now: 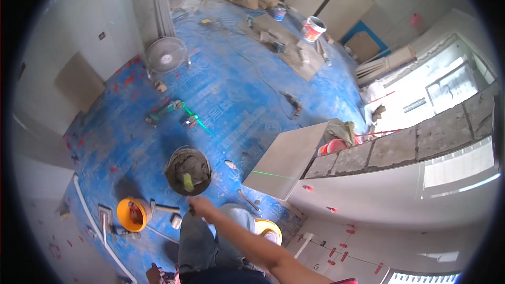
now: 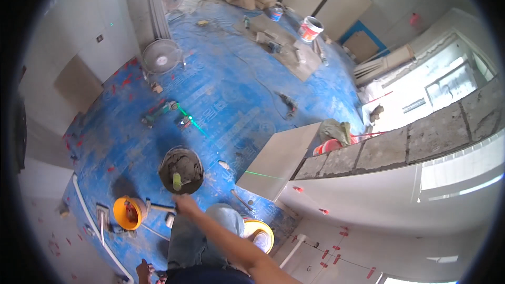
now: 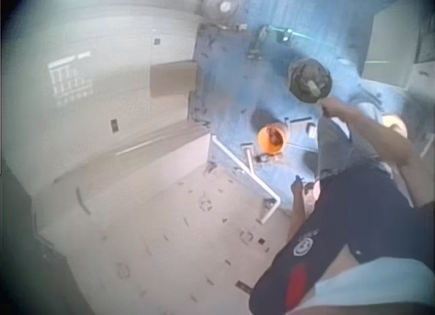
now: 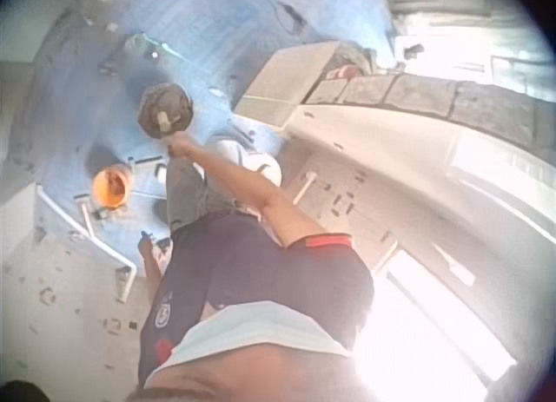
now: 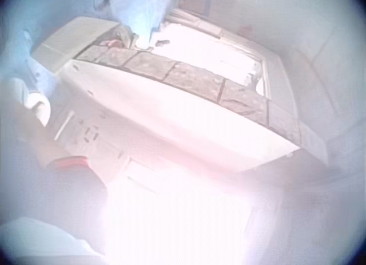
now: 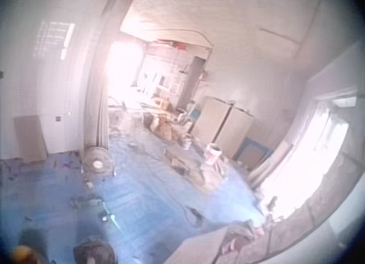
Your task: The person spreads mortar onto a wall using a trowel and then scoops more mortar from a bucket onto a tile to spread it across the back.
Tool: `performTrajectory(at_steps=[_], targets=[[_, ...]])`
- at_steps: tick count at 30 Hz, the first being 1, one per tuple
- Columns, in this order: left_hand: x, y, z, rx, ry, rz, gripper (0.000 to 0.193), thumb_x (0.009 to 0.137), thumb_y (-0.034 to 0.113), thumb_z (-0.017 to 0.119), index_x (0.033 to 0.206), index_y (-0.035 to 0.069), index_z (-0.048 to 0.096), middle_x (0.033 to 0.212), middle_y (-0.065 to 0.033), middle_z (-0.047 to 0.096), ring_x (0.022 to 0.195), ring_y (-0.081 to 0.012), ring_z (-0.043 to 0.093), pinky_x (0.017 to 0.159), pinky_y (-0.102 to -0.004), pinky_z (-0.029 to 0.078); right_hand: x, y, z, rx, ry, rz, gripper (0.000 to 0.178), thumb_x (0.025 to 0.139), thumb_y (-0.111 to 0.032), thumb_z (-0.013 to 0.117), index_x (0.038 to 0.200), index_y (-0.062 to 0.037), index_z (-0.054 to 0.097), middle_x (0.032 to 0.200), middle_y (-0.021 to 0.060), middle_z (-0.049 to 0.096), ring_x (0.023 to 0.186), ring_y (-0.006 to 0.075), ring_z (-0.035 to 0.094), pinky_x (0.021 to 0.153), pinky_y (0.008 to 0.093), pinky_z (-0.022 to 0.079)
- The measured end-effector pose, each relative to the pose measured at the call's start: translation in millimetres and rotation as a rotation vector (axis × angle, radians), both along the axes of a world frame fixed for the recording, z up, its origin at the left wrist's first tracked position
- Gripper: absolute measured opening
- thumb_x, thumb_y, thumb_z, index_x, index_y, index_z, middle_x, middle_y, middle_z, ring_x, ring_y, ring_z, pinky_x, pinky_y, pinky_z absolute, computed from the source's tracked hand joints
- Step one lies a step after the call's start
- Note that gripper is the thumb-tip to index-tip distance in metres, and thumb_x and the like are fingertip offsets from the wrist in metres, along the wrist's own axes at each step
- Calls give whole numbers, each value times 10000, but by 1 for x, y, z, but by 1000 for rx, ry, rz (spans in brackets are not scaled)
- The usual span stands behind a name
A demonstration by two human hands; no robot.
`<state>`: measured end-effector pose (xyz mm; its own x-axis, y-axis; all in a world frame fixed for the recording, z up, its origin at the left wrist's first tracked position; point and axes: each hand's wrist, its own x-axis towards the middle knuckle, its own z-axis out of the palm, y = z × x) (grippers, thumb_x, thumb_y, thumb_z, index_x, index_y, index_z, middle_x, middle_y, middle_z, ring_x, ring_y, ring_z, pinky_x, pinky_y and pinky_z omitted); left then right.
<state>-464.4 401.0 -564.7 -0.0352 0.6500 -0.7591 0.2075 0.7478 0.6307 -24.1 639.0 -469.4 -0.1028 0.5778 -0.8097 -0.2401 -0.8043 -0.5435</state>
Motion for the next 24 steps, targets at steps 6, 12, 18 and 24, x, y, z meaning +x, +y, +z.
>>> performTrajectory(at_steps=[6, 12, 18, 24], targets=[[-35, 59, 46, 440, 591, -1100, 304, 753, 101, 624, 1050, 114, 687, 1107, -98, 674, 973, -262, 645, 751, -363, 524, 11, -53, 18, 194, -582, -9, 360, 845, -233, 629, 1137, -23, 650, 897, 113, 696, 746, 162, 654, 691, 318, 522], [-46, 136, 37, -264, 200, -48, 191, 720, 63, 676, 901, 60, 736, 844, -36, 702, 657, -109, 596, 594, -244, 517, 157, -100, 37, 51, -846, -117, 301, 829, -257, 667, 1071, -82, 703, 845, 87, 718, 748, 168, 684, 727, 307, 529], [-18, 183, 46, 175, 522, -532, 124, 727, 130, 672, 816, 101, 754, 737, -7, 700, 633, -129, 594, 671, -281, 516, 237, -101, 33, -112, -1014, -221, 344, 854, -372, 550, 916, -82, 723, 889, 168, 698, 865, 353, 674, 806, 411, 526], [39, 222, 64, 462, 593, -799, 164, 792, 117, 593, 763, 106, 754, 769, -32, 723, 765, -151, 674, 752, -282, 524, 355, -50, -48, -198, -1175, -215, 358, 892, -334, 492, 1025, -60, 680, 1004, 247, 657, 950, 440, 623, 858, 487, 492]])
